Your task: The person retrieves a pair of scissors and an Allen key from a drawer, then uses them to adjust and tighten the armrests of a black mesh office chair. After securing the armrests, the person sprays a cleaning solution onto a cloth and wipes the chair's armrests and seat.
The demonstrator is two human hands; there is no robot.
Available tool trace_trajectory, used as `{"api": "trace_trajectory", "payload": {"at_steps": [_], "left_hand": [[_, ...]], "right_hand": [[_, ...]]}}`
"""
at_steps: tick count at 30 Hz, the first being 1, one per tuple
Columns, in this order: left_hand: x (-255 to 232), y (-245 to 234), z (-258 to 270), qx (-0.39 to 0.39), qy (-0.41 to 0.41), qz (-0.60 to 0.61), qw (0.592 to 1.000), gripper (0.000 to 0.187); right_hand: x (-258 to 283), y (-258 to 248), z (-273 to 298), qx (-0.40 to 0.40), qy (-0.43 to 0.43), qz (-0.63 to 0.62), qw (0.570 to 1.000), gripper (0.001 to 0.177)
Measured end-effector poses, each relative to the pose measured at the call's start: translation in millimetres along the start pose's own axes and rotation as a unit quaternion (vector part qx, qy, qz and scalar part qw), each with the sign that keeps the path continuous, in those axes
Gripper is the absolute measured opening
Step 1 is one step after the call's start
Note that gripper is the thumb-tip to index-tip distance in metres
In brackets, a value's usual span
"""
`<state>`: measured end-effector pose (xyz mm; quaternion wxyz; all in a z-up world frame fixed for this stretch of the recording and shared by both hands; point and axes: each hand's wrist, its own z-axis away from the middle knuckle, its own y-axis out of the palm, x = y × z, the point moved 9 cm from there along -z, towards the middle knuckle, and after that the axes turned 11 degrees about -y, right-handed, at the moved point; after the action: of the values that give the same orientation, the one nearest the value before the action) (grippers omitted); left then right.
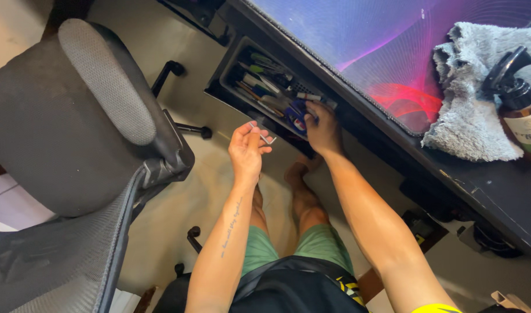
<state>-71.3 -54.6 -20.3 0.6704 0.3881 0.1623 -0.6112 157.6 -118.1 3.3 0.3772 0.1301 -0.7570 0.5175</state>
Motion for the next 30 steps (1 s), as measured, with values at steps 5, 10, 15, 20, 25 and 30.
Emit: {"api": "trace_trajectory", "payload": {"at_steps": [5, 10, 15, 20, 25, 30], "left_hand": [[-7, 4, 2, 0.005, 0.031, -0.047, 0.998, 0.025], [-30, -14, 8, -0.029, 0.112, -0.092, 0.989, 0.024], [-46, -42, 24, -0.102, 0.114, -0.15, 0.977, 0.022], [-60, -54, 47, -0.051, 0.151, -0.094, 0.983, 0.022], [-55, -122, 88, -0.234, 0.242, -0.228, 0.914, 0.023], [31, -211, 68, -0.326, -0.021, -0.004, 0.945, 0.039]], "right_hand": [[21, 7, -4, 0.039, 0.036, -0.027, 0.998, 0.033], [82, 21, -1, 0.093, -0.036, -0.078, 0.992, 0.03], [156, 48, 21, 0.134, -0.113, -0.183, 0.967, 0.042], [169, 72, 33, 0.179, -0.03, -0.2, 0.963, 0.029], [167, 83, 62, 0.258, 0.037, -0.269, 0.927, 0.026], [161, 92, 89, 0.316, 0.046, -0.211, 0.924, 0.024]]}}
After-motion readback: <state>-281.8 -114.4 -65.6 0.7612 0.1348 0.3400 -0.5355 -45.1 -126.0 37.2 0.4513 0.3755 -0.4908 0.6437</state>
